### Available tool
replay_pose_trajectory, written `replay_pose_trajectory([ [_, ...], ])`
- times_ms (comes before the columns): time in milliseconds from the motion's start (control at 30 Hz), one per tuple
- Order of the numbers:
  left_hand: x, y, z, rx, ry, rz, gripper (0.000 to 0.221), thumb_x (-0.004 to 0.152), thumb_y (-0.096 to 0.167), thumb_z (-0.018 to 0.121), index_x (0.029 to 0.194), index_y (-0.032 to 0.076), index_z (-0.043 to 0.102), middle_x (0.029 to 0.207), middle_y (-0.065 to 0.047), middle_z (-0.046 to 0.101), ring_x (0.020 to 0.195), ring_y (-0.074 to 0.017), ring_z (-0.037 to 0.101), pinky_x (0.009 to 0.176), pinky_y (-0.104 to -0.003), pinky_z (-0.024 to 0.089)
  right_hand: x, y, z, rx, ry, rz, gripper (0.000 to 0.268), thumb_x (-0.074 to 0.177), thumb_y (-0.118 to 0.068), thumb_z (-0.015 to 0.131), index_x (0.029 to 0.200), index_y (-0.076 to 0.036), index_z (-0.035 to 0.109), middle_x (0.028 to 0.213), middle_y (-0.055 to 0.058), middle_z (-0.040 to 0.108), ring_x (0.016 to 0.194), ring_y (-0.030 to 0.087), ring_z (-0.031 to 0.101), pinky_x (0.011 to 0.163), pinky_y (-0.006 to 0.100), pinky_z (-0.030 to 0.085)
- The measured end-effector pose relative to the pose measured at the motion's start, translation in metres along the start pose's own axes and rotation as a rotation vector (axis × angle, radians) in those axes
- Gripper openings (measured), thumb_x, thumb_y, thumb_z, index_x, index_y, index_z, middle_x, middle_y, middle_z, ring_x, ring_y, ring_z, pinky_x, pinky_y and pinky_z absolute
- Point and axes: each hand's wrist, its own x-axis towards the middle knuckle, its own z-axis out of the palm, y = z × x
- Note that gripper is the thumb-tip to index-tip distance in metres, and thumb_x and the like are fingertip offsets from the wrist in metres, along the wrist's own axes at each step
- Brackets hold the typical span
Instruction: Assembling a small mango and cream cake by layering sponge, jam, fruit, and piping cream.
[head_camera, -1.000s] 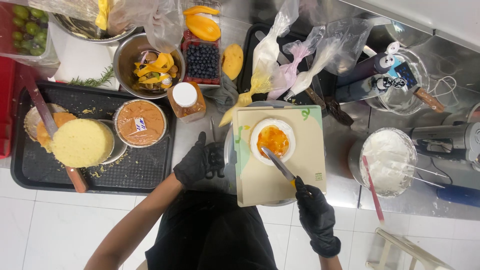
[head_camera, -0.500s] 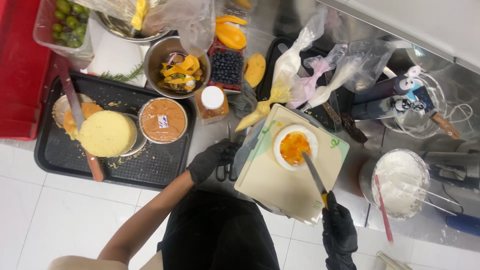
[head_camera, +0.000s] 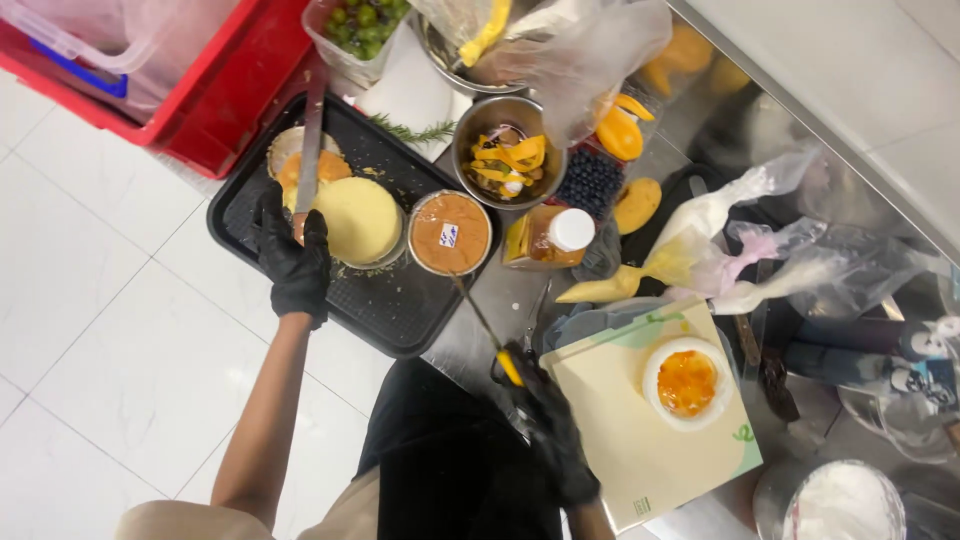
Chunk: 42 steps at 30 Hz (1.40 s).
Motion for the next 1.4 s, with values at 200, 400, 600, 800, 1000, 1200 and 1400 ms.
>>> replay_pose_trajectory([
  [200,0.016,0.000,-0.014,-0.381,-0.259,-0.896,0.063,0.095,0.024,0.072,0.151,0.010,0.045,0.139,-0.011,0.060,0.122,-0.0216,0.061,0.100,-0.032,0.049,0.125,0.074,0.114,-0.513,0.004,-0.510,0.032,0.100,-0.013,0.063,0.132,-0.009,0.064,0.131,0.017,0.068,0.121,0.032,0.067,0.101,0.040,0.056],
  [400,0.010,-0.018,-0.002,-0.380,-0.279,-0.929,0.063,0.090,0.021,0.075,0.147,0.010,0.051,0.139,-0.012,0.063,0.122,-0.0197,0.062,0.101,-0.030,0.050,0.127,0.113,0.116,-1.022,-0.098,-0.476,0.060,0.081,-0.017,0.073,0.136,0.000,0.058,0.125,0.030,0.061,0.095,0.038,0.068,0.077,0.045,0.056],
  [600,0.018,-0.008,-0.010,-0.426,-0.305,-0.944,0.066,0.089,0.021,0.077,0.148,0.009,0.050,0.142,-0.012,0.061,0.123,-0.0202,0.062,0.101,-0.030,0.049,0.088,0.072,0.074,-0.968,-0.110,-0.440,0.052,0.083,-0.010,0.069,0.134,-0.004,0.060,0.116,0.022,0.065,0.086,0.032,0.071,0.069,0.040,0.057],
  [800,0.020,-0.008,-0.010,-0.395,-0.332,-0.986,0.064,0.088,0.025,0.077,0.145,0.008,0.055,0.139,-0.012,0.063,0.117,-0.0190,0.064,0.097,-0.029,0.051,0.091,0.114,0.098,0.088,-0.069,0.084,0.027,0.104,-0.007,0.060,0.131,-0.004,0.062,0.095,0.006,0.063,0.076,0.013,0.059,0.063,0.027,0.047],
  [1000,0.026,-0.007,-0.013,-0.364,-0.371,-0.921,0.066,0.086,0.025,0.081,0.144,0.004,0.057,0.125,-0.014,0.067,0.100,-0.0197,0.063,0.085,-0.030,0.051,0.080,0.101,0.090,0.535,-0.049,0.640,0.026,0.104,-0.023,0.059,0.123,-0.006,0.066,0.071,-0.001,0.050,0.053,0.006,0.040,0.047,0.022,0.033],
  [1200,0.063,0.050,0.036,0.136,-0.297,0.122,0.066,0.090,0.014,0.081,0.144,-0.009,0.052,0.134,-0.033,0.055,0.123,-0.0406,0.056,0.101,-0.042,0.049,-0.015,0.047,0.018,0.788,0.013,0.473,0.049,0.110,-0.028,0.047,0.145,0.002,0.061,0.085,0.001,0.063,0.067,0.006,0.053,0.064,0.020,0.046],
  [1400,0.103,0.181,0.193,-0.723,-1.129,0.137,0.041,0.095,0.010,0.072,0.135,0.002,0.065,0.128,-0.012,0.069,0.119,-0.0205,0.064,0.103,-0.033,0.051,-0.089,0.022,-0.032,0.473,0.459,0.316,0.047,0.097,-0.017,0.060,0.139,0.003,0.055,0.107,0.016,0.072,0.076,0.019,0.064,0.067,0.031,0.053],
])
